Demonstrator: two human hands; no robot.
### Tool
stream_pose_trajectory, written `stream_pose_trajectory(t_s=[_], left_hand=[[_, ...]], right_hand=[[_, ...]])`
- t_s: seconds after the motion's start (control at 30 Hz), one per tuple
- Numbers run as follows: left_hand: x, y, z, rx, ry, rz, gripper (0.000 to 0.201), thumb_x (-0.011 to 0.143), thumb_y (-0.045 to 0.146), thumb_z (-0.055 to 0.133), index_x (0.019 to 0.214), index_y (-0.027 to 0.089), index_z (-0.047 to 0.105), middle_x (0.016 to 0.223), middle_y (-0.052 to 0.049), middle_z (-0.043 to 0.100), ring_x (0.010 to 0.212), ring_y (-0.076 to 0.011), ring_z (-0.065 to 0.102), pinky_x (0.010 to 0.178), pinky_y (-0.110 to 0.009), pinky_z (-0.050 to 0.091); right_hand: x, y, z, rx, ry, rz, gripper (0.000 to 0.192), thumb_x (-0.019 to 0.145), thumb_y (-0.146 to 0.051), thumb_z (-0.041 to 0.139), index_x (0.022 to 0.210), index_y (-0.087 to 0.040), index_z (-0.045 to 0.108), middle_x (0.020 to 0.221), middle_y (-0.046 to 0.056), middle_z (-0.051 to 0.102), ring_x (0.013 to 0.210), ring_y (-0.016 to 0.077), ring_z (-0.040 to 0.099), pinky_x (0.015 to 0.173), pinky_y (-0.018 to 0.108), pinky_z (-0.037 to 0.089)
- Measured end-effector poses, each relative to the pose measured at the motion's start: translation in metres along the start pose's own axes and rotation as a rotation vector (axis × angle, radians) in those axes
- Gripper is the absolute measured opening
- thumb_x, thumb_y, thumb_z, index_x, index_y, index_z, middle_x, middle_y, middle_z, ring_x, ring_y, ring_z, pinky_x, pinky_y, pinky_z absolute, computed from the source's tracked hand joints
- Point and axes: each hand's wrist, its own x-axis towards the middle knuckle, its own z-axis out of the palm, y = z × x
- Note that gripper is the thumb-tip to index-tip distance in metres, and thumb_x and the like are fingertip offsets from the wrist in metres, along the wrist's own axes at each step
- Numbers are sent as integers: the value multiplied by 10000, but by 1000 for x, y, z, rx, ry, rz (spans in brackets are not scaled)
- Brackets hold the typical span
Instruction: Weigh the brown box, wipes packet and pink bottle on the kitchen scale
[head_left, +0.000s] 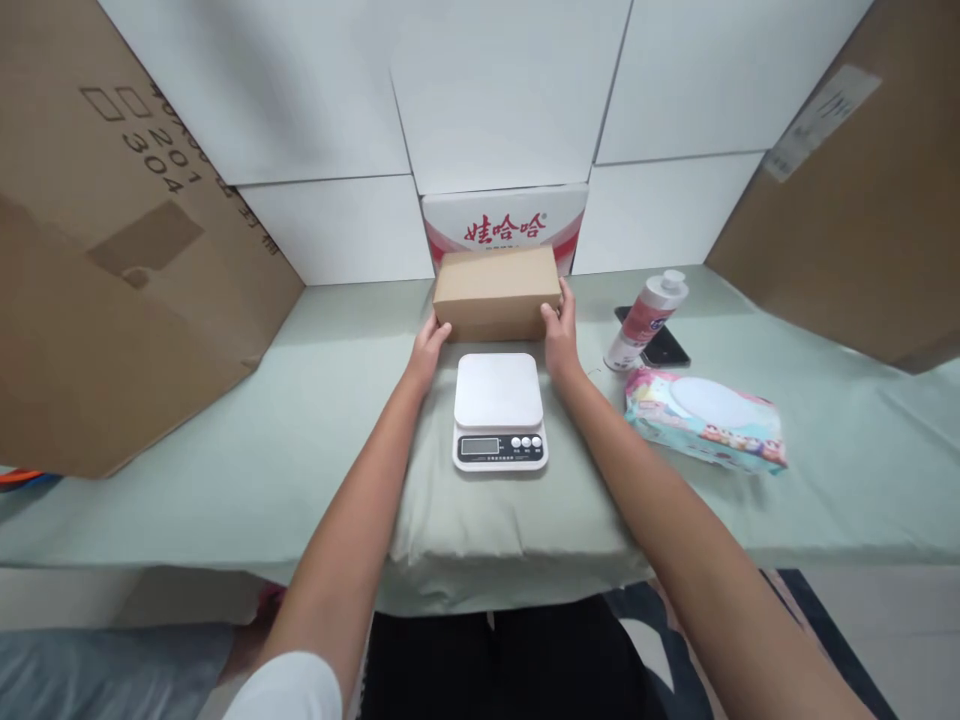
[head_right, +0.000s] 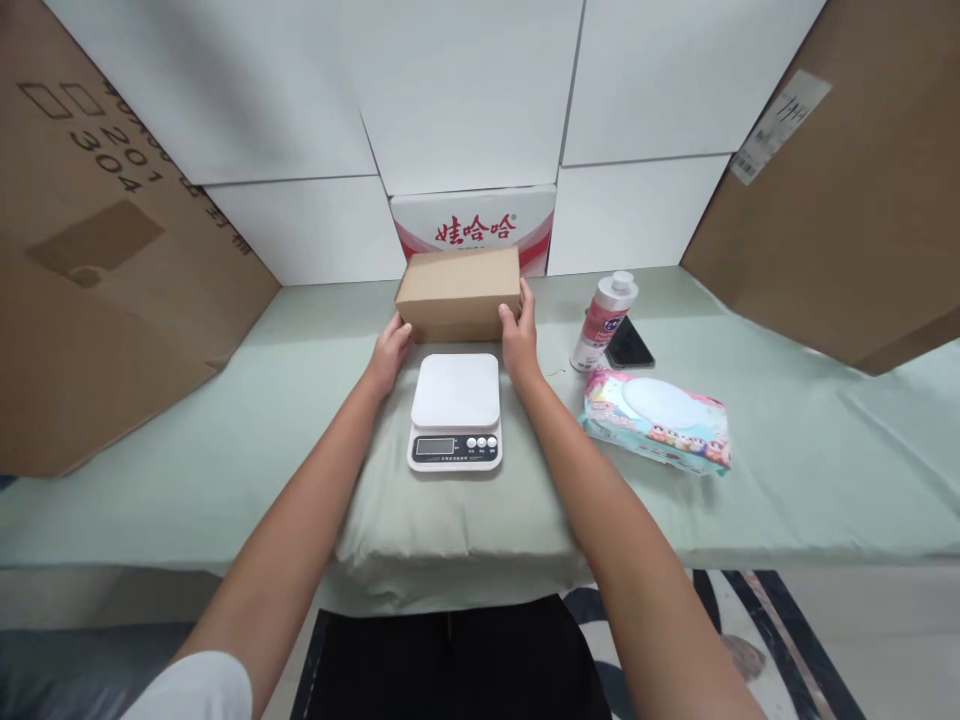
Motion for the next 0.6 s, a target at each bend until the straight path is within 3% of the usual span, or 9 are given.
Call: stream_pose_trajectory(t_s=[0.27, 0.6], left_hand=[[-5, -11, -6, 31, 2, -4, 733, 858, 547, 704, 1505, 231, 575, 1697, -64, 405, 1627, -290, 293, 1366, -467, 205], [-2, -17, -6, 11, 6, 20, 765, 857, 560, 706, 1528, 229, 551, 1701, -62, 396, 1628, -284, 290, 1370, -456, 206]], right_hand=[[-12, 18, 0, 29, 24, 56, 788, 898, -685, 540, 1557, -282, 385, 1664, 81, 411, 1557, 249, 379, 1350, 518, 250], [-10, 22, 0, -12, 15, 34, 809, 917, -702, 524, 1598, -298, 357, 1673, 74, 400, 1576, 250, 363, 1348, 522, 259]])
